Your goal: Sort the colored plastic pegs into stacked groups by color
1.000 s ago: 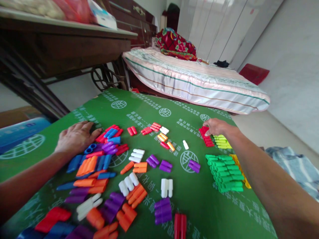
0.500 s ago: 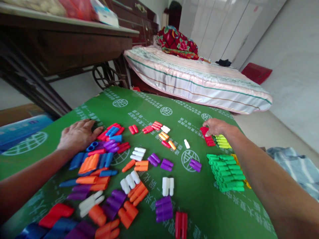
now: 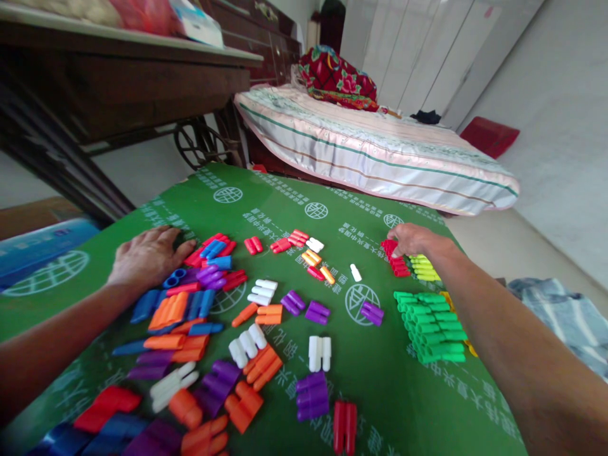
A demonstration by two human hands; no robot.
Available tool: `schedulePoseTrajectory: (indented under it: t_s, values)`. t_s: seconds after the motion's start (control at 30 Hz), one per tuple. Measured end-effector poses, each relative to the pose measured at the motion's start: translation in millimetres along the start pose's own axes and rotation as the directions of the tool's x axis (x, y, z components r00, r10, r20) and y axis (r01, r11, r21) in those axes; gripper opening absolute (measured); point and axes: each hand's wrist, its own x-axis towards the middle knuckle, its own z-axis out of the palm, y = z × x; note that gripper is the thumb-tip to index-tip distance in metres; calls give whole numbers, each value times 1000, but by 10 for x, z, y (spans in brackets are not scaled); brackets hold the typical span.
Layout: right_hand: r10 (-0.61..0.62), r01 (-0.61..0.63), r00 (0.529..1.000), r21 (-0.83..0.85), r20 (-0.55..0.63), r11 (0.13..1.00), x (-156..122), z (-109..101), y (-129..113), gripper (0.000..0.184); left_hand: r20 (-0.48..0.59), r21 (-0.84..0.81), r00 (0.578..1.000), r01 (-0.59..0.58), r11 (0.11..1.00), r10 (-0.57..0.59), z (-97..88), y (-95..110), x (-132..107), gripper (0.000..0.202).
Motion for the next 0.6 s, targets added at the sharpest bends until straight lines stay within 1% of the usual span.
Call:
schedulePoseTrajectory:
  t_s: [0.2, 0.37, 0.5, 0.6]
  values:
    - [7, -7, 1000, 9, 20, 1000, -82, -18, -40, 69, 0, -1, 1000, 7, 1000, -7, 11, -9, 5, 64]
    - [12, -12, 1000, 4, -4, 1000, -62, 14, -8, 69, 2, -10, 1000, 16, 1000, -16, 3, -2, -5, 65]
    - [-3, 1, 997, -22, -73, 1000, -77, 57, 29, 65, 3, -16, 1000, 22, 1000, -22, 5, 12, -6, 65]
    - [-18, 13, 992, -39, -127, 999, -189, 52, 3, 57, 5, -22, 1000, 25, 999, -25, 13, 12, -4, 64]
